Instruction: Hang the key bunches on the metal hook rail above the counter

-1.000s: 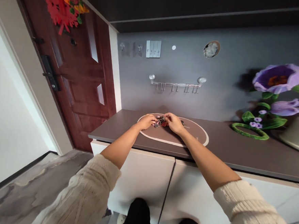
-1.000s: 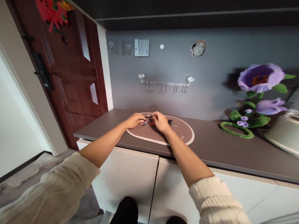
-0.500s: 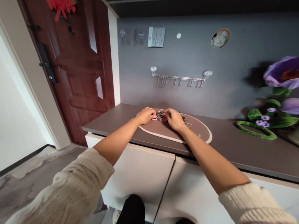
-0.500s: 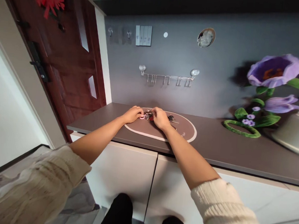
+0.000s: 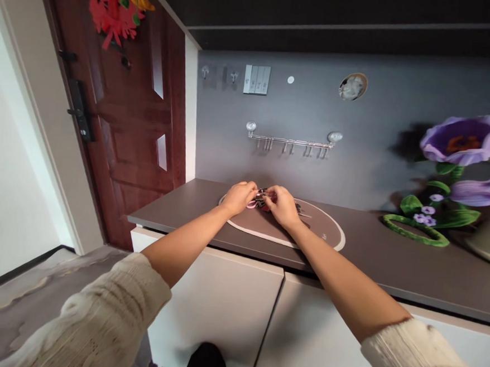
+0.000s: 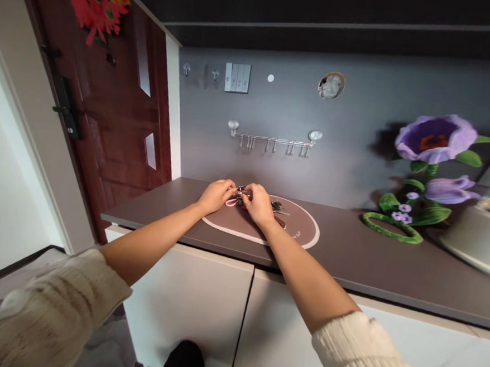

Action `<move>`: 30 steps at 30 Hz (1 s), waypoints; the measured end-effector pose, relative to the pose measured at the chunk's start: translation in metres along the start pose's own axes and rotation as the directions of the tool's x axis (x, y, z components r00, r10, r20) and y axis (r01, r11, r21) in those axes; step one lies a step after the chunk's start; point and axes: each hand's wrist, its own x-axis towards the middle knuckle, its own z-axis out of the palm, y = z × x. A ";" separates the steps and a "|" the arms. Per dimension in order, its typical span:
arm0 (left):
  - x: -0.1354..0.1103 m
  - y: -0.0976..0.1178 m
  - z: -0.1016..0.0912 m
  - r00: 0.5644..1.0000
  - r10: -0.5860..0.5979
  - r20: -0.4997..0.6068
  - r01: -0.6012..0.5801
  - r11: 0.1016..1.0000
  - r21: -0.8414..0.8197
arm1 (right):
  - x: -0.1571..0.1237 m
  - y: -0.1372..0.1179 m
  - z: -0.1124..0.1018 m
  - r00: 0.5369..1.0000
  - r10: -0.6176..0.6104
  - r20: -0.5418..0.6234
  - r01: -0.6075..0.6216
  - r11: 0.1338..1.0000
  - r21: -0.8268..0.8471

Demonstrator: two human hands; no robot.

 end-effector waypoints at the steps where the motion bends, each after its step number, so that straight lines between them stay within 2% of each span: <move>1: 0.000 0.001 0.001 1.000 0.016 -0.002 -0.016 1.000 -0.008 | 0.000 0.000 0.000 1.000 -0.007 -0.008 0.007 1.000 0.000; 11: -0.001 0.005 0.005 0.997 0.069 -0.047 -0.071 0.996 -0.045 | 0.002 0.008 0.000 0.994 0.004 -0.106 -0.004 1.000 -0.008; 16: -0.002 0.004 0.006 0.997 0.059 -0.050 -0.063 0.996 -0.062 | 0.002 0.007 -0.003 0.983 0.115 -0.145 -0.094 0.986 0.140; 19: -0.002 0.006 0.004 0.998 0.058 -0.032 -0.060 0.996 -0.073 | 0.003 0.006 -0.005 0.968 0.236 -0.080 -0.197 0.922 0.334; 23: -0.003 0.010 0.001 0.998 0.063 -0.003 -0.063 0.994 -0.090 | 0.004 0.007 -0.005 0.940 0.341 0.010 -0.290 0.784 0.549; 27: -0.005 0.013 0.000 0.998 0.063 0.028 -0.059 0.991 -0.118 | 0.006 0.007 -0.005 0.932 0.361 0.039 -0.298 0.699 0.650; 30: -0.004 0.015 -0.002 0.997 0.049 0.052 -0.042 0.990 -0.134 | 0.006 0.005 -0.008 0.930 0.364 0.050 -0.302 0.679 0.669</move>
